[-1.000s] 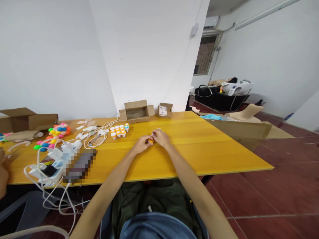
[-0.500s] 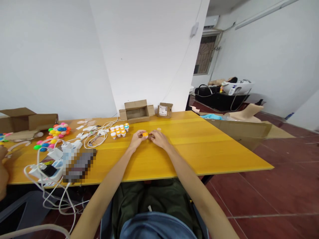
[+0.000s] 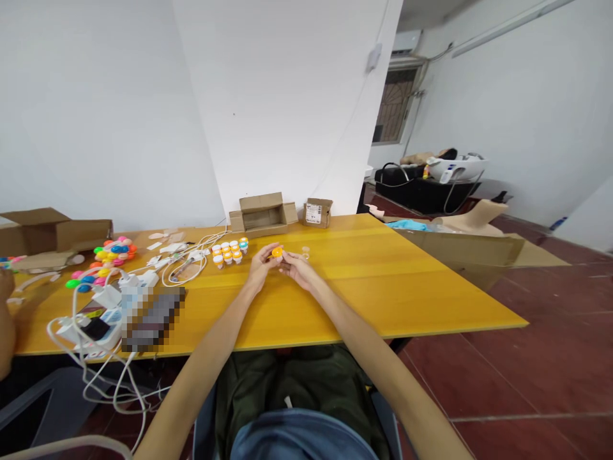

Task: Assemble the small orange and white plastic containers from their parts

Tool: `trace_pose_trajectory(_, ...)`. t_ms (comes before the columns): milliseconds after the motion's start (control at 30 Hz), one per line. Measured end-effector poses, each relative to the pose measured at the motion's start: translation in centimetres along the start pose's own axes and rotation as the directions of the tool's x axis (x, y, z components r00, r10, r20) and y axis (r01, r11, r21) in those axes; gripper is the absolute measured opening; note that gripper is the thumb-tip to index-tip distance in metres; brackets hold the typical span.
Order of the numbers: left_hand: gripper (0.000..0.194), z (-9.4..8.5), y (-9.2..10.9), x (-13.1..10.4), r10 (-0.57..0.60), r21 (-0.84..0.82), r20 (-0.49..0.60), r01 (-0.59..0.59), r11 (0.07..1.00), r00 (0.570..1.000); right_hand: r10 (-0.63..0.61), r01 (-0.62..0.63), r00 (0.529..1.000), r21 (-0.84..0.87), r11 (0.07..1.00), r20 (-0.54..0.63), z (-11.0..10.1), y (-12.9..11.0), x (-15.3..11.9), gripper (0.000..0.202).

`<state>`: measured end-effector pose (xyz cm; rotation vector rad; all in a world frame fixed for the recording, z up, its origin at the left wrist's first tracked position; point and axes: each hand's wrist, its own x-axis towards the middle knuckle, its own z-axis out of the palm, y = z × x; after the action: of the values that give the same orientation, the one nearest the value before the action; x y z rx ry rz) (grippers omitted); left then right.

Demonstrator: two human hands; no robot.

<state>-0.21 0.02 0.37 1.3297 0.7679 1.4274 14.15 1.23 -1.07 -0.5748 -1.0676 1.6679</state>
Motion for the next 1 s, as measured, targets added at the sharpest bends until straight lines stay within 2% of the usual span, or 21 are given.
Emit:
trace_pose_trajectory(100,0.055,0.00,-0.04,0.01,0.003,0.008,0.025,-0.003,1.000,1.000,0.022,-0.020,1.000,0.117,0.993,-0.015,0.17,0.23,-0.01,0.013)
trace_pose_trajectory(200,0.054,-0.05,-0.14,0.07,0.004,0.022,0.029,-0.005,1.000,1.000,0.028,-0.020,0.998,0.151,0.988,-0.049,0.26,0.23,-0.05,0.013)
trace_pose_trajectory(433,0.044,-0.23,-0.37,0.22,0.007,0.150,-0.007,-0.006,0.989,1.000,0.024,-0.018,0.991,0.047,0.999,-0.131,0.48,0.13,-0.23,0.019)
trace_pose_trajectory(600,0.042,-0.15,-0.24,0.20,0.002,0.207,0.006,-0.003,0.978,1.000,0.028,-0.030,0.989,-0.014,0.999,-0.143,0.47,0.06,-0.21,0.025)
trace_pose_trajectory(867,0.041,0.16,0.16,0.02,-0.008,0.240,0.045,-0.003,0.971,0.999,0.078,-0.078,0.974,0.013,0.997,-0.215,1.04,-0.21,-0.41,0.029)
trace_pose_trajectory(1000,0.040,0.21,0.16,0.00,-0.009,0.245,0.040,-0.001,0.970,0.999,0.062,-0.067,0.973,-0.012,0.998,-0.224,1.04,-0.18,-0.37,0.030)
